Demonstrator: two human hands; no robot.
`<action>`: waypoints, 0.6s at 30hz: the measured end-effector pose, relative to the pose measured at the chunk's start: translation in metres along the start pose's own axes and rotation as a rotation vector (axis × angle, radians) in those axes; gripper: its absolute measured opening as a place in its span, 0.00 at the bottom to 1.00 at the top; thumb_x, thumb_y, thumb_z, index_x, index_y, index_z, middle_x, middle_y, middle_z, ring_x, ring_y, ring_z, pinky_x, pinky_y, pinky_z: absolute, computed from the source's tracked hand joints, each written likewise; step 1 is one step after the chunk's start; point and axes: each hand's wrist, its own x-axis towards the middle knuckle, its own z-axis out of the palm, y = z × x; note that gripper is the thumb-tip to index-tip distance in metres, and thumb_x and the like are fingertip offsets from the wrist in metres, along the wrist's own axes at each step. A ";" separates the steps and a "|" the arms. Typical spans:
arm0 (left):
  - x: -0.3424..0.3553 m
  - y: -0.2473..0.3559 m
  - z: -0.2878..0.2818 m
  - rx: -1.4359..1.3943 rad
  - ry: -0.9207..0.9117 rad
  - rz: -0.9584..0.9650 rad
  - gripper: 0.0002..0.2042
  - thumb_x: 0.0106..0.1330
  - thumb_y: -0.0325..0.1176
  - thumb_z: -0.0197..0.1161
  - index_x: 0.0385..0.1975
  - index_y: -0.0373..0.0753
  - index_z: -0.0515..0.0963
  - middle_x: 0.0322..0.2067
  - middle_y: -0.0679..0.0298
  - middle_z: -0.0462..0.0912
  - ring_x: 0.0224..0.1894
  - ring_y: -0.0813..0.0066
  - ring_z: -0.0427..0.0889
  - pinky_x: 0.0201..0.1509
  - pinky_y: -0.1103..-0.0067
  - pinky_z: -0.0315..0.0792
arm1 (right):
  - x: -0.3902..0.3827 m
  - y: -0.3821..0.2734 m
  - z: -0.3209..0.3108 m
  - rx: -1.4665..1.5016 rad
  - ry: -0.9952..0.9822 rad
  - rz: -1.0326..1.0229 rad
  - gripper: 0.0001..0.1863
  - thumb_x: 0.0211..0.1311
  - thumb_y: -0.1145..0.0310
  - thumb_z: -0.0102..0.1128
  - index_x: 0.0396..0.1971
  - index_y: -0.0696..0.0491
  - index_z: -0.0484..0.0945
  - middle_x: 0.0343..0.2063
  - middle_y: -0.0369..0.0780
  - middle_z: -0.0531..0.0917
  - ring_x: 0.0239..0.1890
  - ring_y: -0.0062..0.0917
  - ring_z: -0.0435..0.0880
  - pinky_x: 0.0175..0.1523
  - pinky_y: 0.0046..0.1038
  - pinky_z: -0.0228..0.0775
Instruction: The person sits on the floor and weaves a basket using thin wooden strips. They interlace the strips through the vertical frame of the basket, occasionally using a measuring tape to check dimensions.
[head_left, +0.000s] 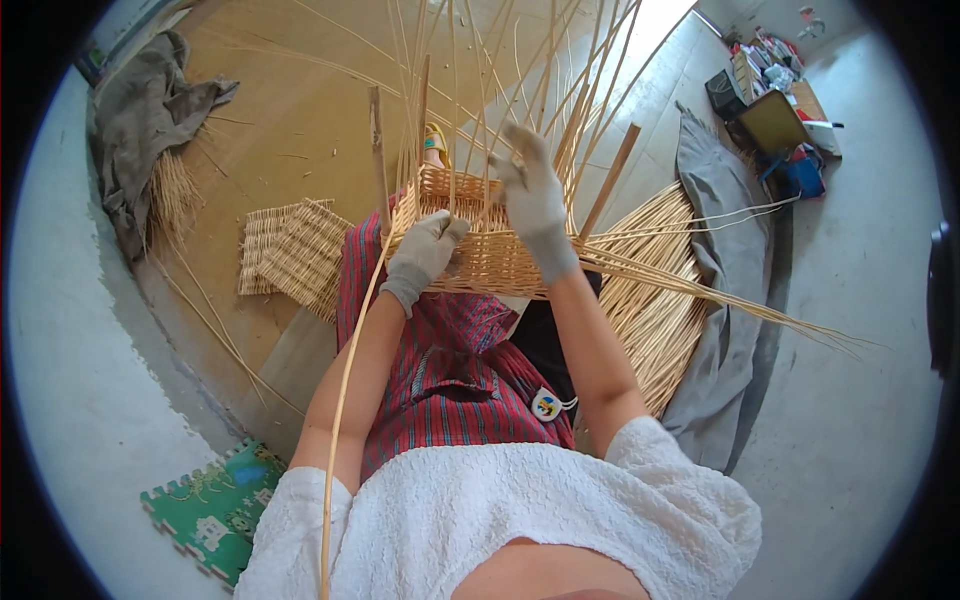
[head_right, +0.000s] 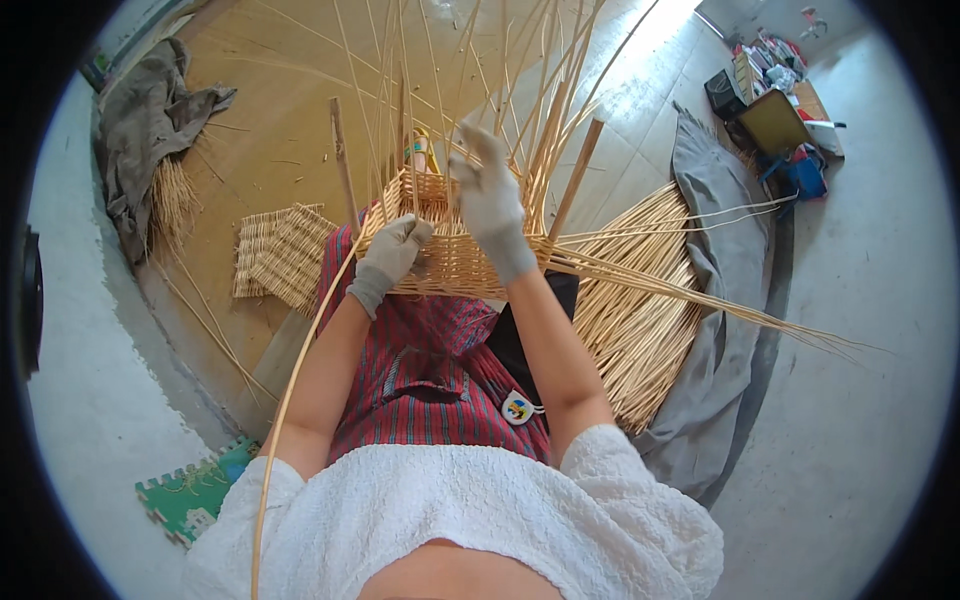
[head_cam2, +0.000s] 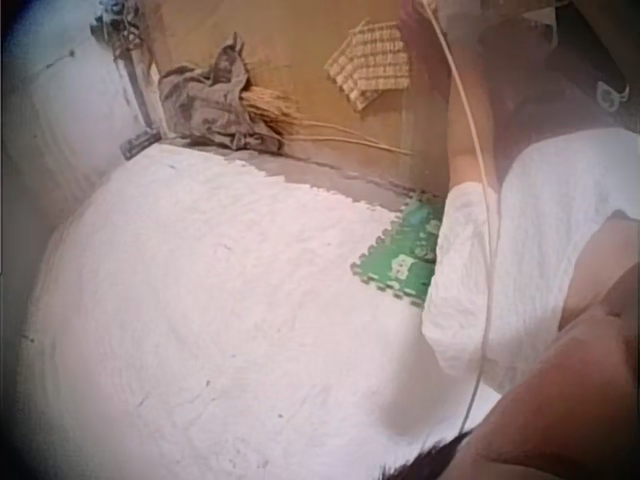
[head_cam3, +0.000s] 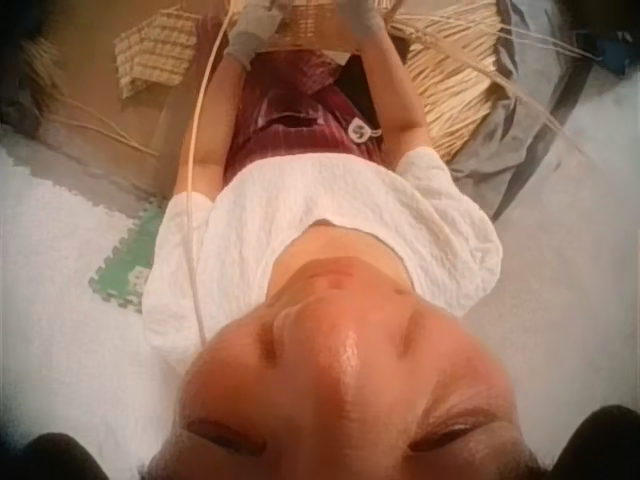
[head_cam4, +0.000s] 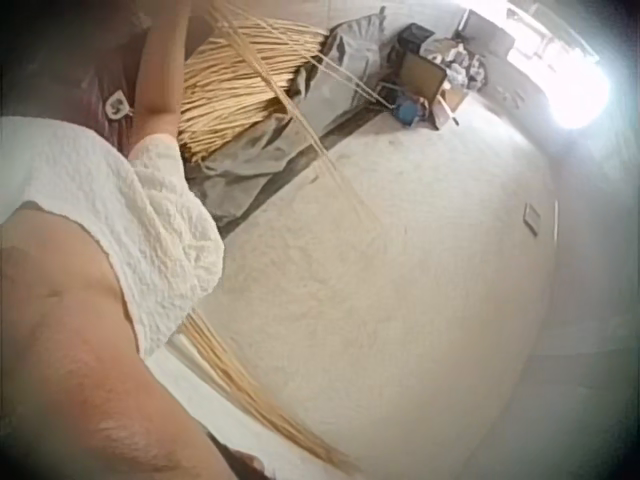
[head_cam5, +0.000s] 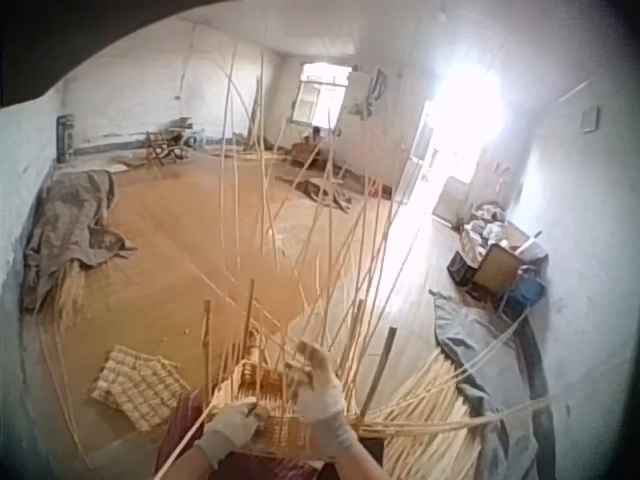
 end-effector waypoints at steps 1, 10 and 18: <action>0.001 0.000 -0.001 -0.054 -0.004 -0.007 0.18 0.73 0.47 0.62 0.36 0.33 0.77 0.29 0.51 0.81 0.29 0.59 0.80 0.40 0.67 0.75 | -0.013 0.010 -0.008 0.009 0.024 0.014 0.22 0.73 0.75 0.54 0.65 0.53 0.70 0.66 0.44 0.74 0.55 0.27 0.84 0.52 0.31 0.81; 0.006 0.004 0.017 0.294 0.237 0.157 0.20 0.73 0.47 0.62 0.32 0.33 0.78 0.26 0.53 0.81 0.28 0.57 0.79 0.37 0.67 0.73 | 0.034 0.016 0.010 -0.706 0.111 -0.533 0.29 0.67 0.75 0.58 0.67 0.44 0.68 0.63 0.48 0.75 0.44 0.37 0.87 0.50 0.29 0.81; -0.001 0.001 0.021 0.107 0.331 0.226 0.13 0.68 0.34 0.69 0.46 0.38 0.75 0.29 0.60 0.84 0.27 0.71 0.81 0.34 0.71 0.76 | -0.106 0.105 -0.077 0.175 0.151 -0.118 0.07 0.76 0.75 0.52 0.49 0.54 0.73 0.44 0.42 0.86 0.40 0.25 0.86 0.41 0.26 0.81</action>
